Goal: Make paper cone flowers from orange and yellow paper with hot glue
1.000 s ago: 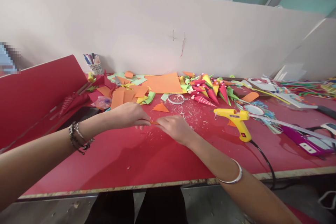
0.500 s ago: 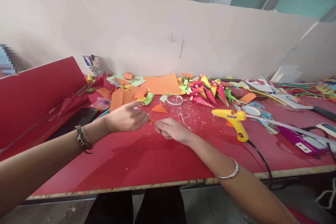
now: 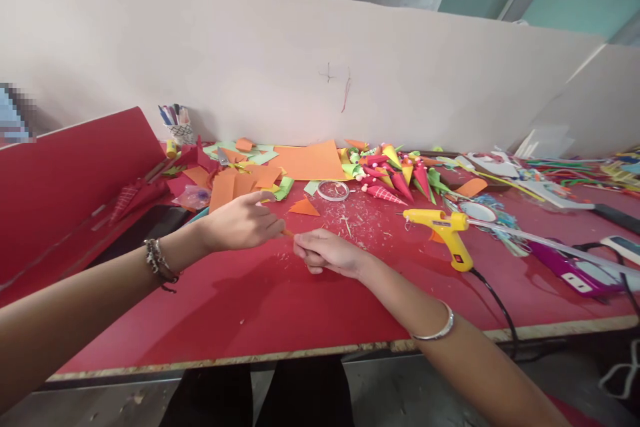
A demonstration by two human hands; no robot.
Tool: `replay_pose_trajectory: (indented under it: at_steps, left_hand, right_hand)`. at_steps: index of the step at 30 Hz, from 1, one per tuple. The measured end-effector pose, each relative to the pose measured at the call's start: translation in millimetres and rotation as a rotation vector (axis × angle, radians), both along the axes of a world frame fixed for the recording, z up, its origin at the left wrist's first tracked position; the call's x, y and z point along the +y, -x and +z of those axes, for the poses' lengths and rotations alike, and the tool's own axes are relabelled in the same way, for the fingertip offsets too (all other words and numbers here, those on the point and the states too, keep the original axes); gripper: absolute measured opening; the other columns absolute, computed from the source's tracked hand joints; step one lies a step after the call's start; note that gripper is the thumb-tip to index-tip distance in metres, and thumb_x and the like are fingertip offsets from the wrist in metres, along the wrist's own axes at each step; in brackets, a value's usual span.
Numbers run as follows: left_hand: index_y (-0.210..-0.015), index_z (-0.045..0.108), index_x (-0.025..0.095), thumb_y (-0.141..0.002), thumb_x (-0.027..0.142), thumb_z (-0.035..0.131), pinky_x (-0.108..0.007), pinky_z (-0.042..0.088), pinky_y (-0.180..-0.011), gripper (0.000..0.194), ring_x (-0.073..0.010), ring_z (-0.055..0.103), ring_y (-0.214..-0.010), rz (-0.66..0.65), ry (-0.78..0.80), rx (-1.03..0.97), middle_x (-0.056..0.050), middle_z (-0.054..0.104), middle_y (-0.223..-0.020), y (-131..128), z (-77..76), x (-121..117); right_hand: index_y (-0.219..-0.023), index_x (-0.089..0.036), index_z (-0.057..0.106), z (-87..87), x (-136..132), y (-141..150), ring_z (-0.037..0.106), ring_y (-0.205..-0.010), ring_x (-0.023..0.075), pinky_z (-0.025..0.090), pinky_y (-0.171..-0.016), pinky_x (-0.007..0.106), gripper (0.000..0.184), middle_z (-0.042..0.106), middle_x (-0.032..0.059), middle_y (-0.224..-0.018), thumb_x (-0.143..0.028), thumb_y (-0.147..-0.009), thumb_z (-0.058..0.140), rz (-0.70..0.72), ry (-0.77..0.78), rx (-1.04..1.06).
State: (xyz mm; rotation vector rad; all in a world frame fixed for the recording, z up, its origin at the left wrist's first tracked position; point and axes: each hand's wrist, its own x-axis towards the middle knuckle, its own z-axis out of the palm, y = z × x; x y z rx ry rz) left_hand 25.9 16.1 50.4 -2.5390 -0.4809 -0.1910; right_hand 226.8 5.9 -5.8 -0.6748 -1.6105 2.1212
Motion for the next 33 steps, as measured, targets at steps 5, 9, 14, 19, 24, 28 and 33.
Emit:
replay_pose_trajectory:
  at_steps: [5,9,14,19,24,28,33]
  left_hand:
    - [-0.076,0.058,0.021,-0.089,0.034,0.029,-0.033,0.037,-0.087,0.035,-0.0098,0.051,-0.051,0.078,0.066,0.020,0.003,0.056,-0.054,6,-2.8,2]
    - [-0.090,0.057,0.021,-0.085,0.046,0.033,-0.033,0.038,-0.083,0.035,-0.0124,0.056,-0.060,0.141,0.123,0.001,0.000,0.062,-0.064,16,-10.5,4]
    - [-0.114,0.044,0.019,-0.080,0.053,0.038,-0.032,0.041,-0.075,0.049,-0.0167,0.057,-0.068,0.266,0.262,-0.084,-0.003,0.063,-0.075,24,-17.6,2]
    - [-0.115,0.042,0.022,-0.076,0.052,0.045,-0.028,0.042,-0.068,0.049,-0.0166,0.056,-0.069,0.375,0.453,-0.110,-0.001,0.062,-0.079,21,-19.0,-5]
    - [-0.115,0.043,0.023,-0.074,0.054,0.045,-0.027,0.042,-0.066,0.051,-0.0187,0.055,-0.082,0.402,0.592,-0.207,-0.004,0.059,-0.087,17,-25.4,-8]
    - [-0.113,0.046,0.023,-0.079,0.049,0.040,-0.026,0.042,-0.064,0.044,-0.0177,0.054,-0.080,0.401,0.627,-0.253,-0.004,0.058,-0.087,15,-30.8,-7]
    - [-0.115,0.044,0.023,-0.080,0.046,0.040,-0.028,0.042,-0.067,0.042,-0.0186,0.054,-0.082,0.404,0.554,-0.227,-0.005,0.057,-0.090,11,-35.5,-4]
  right_hand:
    - [-0.064,-0.017,0.045,-0.6,-2,2,0.030,-0.042,0.0058,0.029,-0.047,0.020,0.032,0.031,-0.0079,-0.044,-0.038,-0.086,0.035,-0.118,-0.396,-0.197]
    - [-0.069,-0.016,0.050,1.9,-4,-1,0.040,-0.049,0.0073,0.025,-0.049,0.021,0.030,0.043,-0.0041,-0.054,-0.037,-0.085,0.037,-0.229,-0.901,-0.444]
    - [-0.102,-0.019,0.055,-0.3,-2,-4,0.050,-0.054,0.0107,0.028,-0.050,0.022,0.029,0.059,0.0012,-0.064,-0.035,-0.086,0.037,-0.248,-1.193,-0.665]
    - [-0.114,-0.018,0.051,-7.0,3,-3,0.053,-0.051,0.0132,0.029,-0.050,0.025,0.036,0.062,0.0050,-0.062,-0.035,-0.086,0.039,-0.223,-1.481,-0.872]
    - [-0.114,-0.016,0.051,-9.1,4,-4,0.051,-0.051,0.0136,0.028,-0.049,0.026,0.032,0.059,0.0051,-0.058,-0.025,-0.087,0.036,-0.184,-1.668,-0.925]
    - [-0.118,-0.014,0.047,-9.5,4,-4,0.049,-0.052,0.0125,0.028,-0.050,0.027,0.034,0.058,0.0036,-0.058,-0.016,-0.085,0.035,-0.159,-1.726,-0.924]
    - [-0.107,-0.014,0.051,-6.8,4,-4,0.051,-0.060,0.0139,0.030,-0.058,0.027,0.033,0.059,0.0039,-0.065,-0.003,-0.080,0.034,-0.154,-1.726,-0.927]
